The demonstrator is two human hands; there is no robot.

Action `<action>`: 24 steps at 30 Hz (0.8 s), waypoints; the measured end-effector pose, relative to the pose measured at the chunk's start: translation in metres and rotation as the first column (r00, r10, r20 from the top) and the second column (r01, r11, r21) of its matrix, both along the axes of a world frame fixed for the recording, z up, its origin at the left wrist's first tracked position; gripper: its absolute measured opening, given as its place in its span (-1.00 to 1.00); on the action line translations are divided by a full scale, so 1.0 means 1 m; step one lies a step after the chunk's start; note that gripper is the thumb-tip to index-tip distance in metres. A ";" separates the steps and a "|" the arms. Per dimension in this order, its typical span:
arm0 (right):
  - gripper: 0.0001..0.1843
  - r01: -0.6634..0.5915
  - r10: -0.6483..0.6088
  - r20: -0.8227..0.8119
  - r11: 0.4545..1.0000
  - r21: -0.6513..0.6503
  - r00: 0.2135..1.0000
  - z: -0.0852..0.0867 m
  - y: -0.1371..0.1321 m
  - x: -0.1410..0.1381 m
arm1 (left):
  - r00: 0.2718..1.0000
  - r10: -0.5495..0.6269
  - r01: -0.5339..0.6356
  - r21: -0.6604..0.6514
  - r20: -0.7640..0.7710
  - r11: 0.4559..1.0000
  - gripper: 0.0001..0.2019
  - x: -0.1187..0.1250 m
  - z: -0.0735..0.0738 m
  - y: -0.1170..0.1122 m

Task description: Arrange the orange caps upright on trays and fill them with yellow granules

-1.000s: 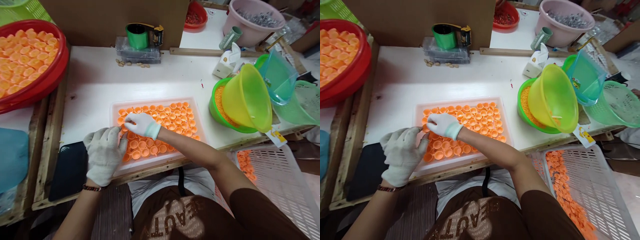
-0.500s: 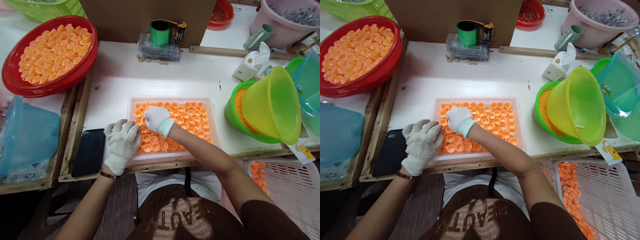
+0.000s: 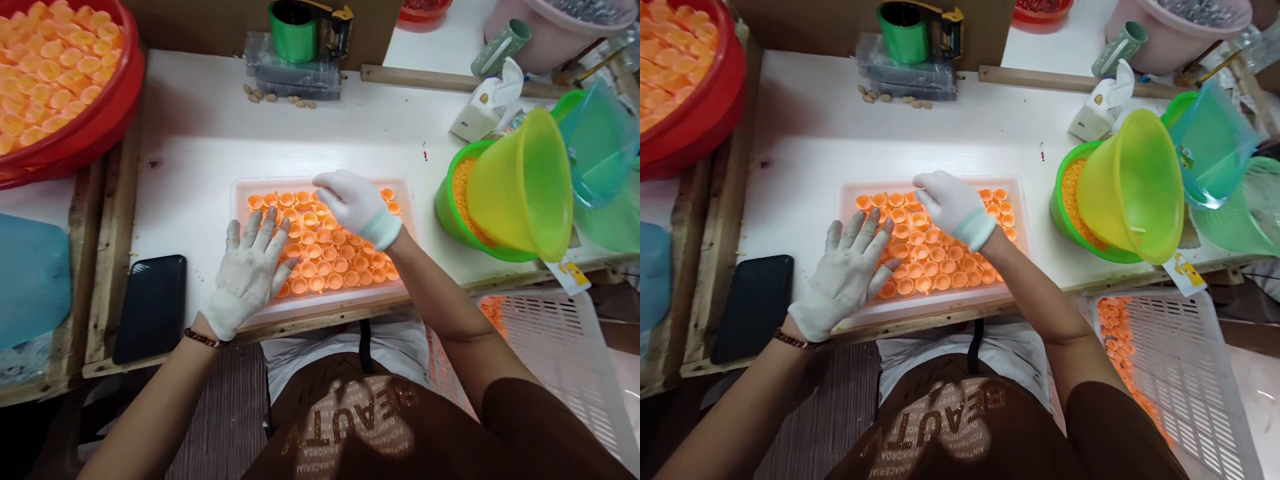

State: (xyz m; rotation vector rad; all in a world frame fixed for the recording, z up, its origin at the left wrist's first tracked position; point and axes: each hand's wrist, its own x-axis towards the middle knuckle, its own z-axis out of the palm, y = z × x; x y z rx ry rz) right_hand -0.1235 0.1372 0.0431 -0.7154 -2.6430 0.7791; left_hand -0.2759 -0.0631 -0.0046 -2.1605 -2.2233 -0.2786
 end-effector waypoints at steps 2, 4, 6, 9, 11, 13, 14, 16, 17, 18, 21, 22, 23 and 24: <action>-0.65 0.101 -0.098 -0.080 0.995 0.026 0.992 -0.002 0.009 0.040 | 0.998 -0.055 0.055 -0.054 0.012 0.997 -0.29 0.006 -0.004 0.007; -0.63 0.193 -0.186 -0.115 0.980 0.054 0.976 -0.006 0.013 0.084 | 0.996 -0.079 0.082 -0.079 0.035 0.994 -0.32 0.009 -0.006 0.011; -0.63 0.287 -0.274 -0.130 0.954 0.090 0.953 -0.010 0.012 0.125 | 0.995 -0.087 0.091 -0.057 0.056 0.994 -0.35 0.011 -0.006 0.014; -0.64 0.417 -0.388 -0.185 0.895 0.157 0.903 -0.020 0.007 0.175 | 0.988 -0.142 0.140 0.036 0.068 0.990 -0.32 0.019 -0.006 0.022; -0.65 0.478 -0.432 -0.242 0.860 0.178 0.869 -0.032 0.002 0.195 | 0.971 -0.228 0.225 0.053 0.068 0.973 -0.31 0.027 -0.009 0.030; -0.64 0.508 -0.459 -0.269 0.847 0.155 0.847 -0.046 -0.003 0.205 | 0.948 -0.311 0.310 0.019 0.068 0.950 -0.34 0.035 -0.014 0.039; -0.62 0.516 -0.474 -0.266 0.848 0.121 0.840 -0.053 -0.006 0.207 | 0.938 -0.340 0.341 -0.011 0.065 0.940 -0.37 0.037 -0.016 0.043; -0.58 0.549 -0.528 -0.249 0.836 0.021 0.812 -0.064 -0.011 0.206 | 0.928 -0.368 0.370 -0.044 0.047 0.928 -0.41 0.041 -0.017 0.047; -0.55 0.574 -0.564 -0.238 0.818 -0.032 0.791 -0.069 -0.014 0.204 | 0.927 -0.372 0.374 -0.047 0.034 0.926 -0.42 0.042 -0.015 0.048; -0.53 0.601 -0.602 -0.227 0.795 -0.080 0.766 -0.072 -0.016 0.203 | 0.928 -0.371 0.372 -0.040 0.024 0.927 -0.41 0.043 -0.013 0.048; -0.49 0.655 -0.687 -0.200 0.726 -0.207 0.699 -0.078 -0.018 0.203 | 0.929 -0.370 0.370 0.013 0.008 0.929 -0.40 0.051 -0.002 0.051; -0.46 0.658 -0.707 -0.192 0.706 -0.264 0.681 -0.080 -0.017 0.204 | 0.928 -0.373 0.372 0.021 0.007 0.928 -0.41 0.055 0.002 0.054; -0.42 0.651 -0.725 -0.184 0.681 -0.334 0.664 -0.082 -0.016 0.206 | 0.926 -0.376 0.376 0.026 0.009 0.926 -0.42 0.059 0.006 0.059; -0.38 0.638 -0.743 -0.176 0.651 -0.411 0.645 -0.085 -0.014 0.208 | 0.924 -0.381 0.381 0.033 0.018 0.924 -0.45 0.064 0.009 0.066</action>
